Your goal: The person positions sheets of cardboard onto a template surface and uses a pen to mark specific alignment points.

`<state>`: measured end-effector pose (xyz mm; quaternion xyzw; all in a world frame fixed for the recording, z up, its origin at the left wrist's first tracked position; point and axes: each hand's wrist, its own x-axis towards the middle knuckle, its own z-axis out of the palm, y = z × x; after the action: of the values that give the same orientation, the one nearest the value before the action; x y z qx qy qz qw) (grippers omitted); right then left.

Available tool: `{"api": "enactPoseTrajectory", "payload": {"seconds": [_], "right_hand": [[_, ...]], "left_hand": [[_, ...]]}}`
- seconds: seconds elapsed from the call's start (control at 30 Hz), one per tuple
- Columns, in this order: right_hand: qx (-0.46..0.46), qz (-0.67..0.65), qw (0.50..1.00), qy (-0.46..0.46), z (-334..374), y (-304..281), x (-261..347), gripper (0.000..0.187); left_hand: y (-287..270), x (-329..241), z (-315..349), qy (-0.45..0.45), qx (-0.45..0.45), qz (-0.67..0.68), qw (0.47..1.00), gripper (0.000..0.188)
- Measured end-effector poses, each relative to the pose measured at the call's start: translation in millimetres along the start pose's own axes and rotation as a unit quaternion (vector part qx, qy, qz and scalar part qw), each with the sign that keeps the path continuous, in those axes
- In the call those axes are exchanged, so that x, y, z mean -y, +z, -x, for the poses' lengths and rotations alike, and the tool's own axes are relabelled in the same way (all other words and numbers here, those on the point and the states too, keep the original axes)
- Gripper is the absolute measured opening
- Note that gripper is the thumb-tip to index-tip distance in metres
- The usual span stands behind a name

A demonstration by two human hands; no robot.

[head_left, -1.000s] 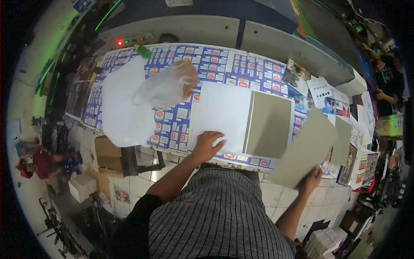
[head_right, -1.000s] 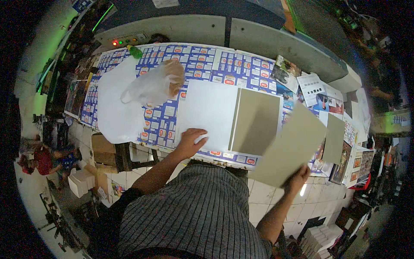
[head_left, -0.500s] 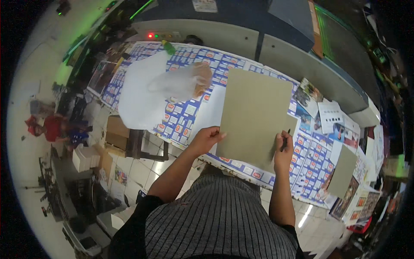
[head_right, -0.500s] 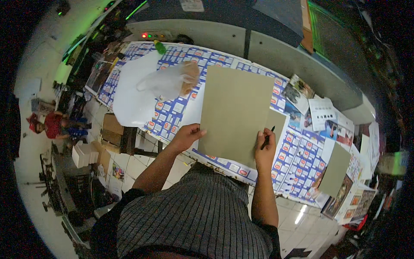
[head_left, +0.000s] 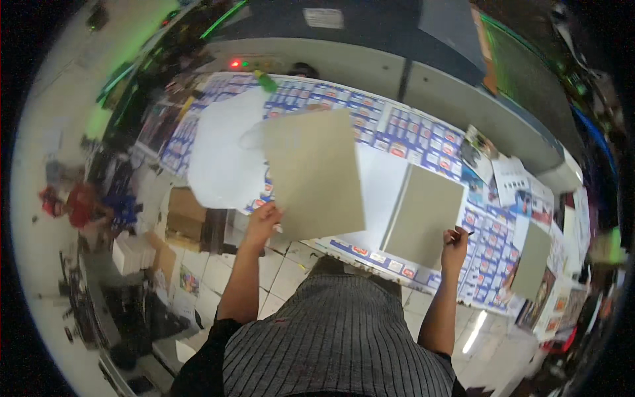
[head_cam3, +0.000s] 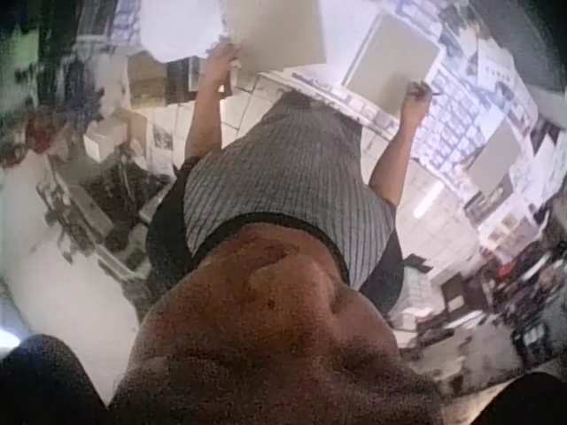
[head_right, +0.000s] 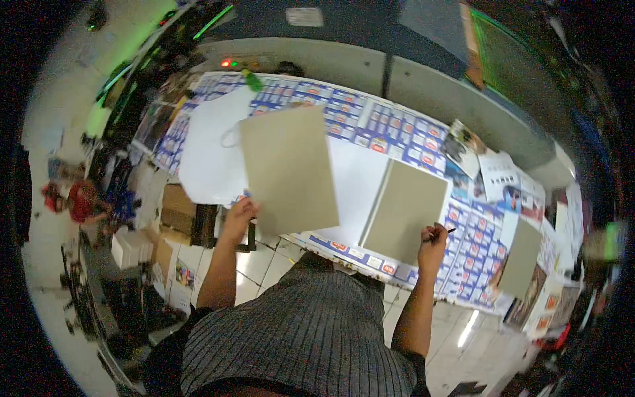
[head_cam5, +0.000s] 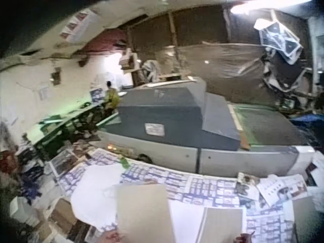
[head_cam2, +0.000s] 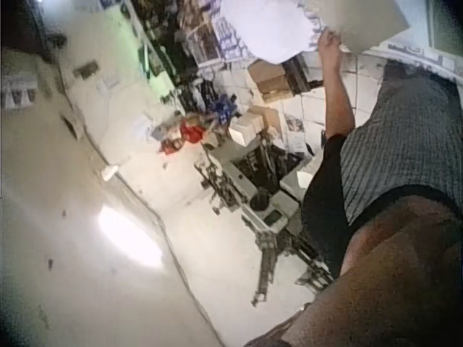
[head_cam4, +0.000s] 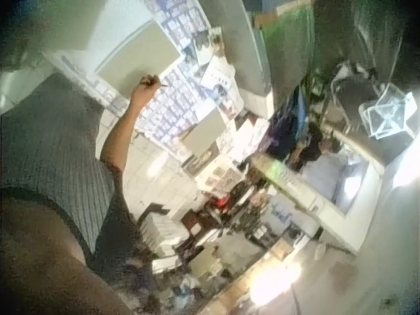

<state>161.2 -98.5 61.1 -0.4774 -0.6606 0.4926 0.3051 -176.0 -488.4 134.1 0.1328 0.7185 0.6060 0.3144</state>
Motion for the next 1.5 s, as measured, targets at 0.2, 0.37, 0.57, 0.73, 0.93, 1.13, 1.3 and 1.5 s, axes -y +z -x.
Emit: {"api": "enactPoseTrajectory", "payload": {"seconds": [0.2,0.37,0.57,0.73,0.93,1.13,1.3,1.5], "right_hand": [[-0.106,0.159,0.974,0.125,-17,-55,-77,0.03],[-0.151,0.256,0.944,0.142,11,-79,-57,0.035],[-0.118,0.138,0.967,0.18,15,-62,-56,0.035],[-0.114,0.26,0.952,0.116,-3,-61,-94,0.03],[-0.051,0.304,0.94,0.15,-15,-45,-62,0.038],[-0.103,0.344,0.933,0.006,-9,-22,-41,0.042],[-0.103,0.296,0.948,0.058,-12,-17,-23,0.04],[-0.043,0.363,0.912,0.189,-24,-25,-27,0.037]], "left_hand": [[-48,45,-14,-0.068,-0.009,-0.048,0.996,0.029],[-34,36,-27,-0.071,0.072,0.051,0.994,0.033],[13,61,-63,-0.086,0.128,0.102,0.983,0.033],[69,59,-84,-0.133,0.134,0.154,0.97,0.031],[68,82,-92,-0.126,0.159,0.151,0.968,0.028],[74,84,-97,-0.163,0.138,0.169,0.962,0.027],[59,97,-102,-0.154,0.164,0.158,0.961,0.033],[73,84,-94,-0.198,0.144,0.137,0.96,0.027]]}}
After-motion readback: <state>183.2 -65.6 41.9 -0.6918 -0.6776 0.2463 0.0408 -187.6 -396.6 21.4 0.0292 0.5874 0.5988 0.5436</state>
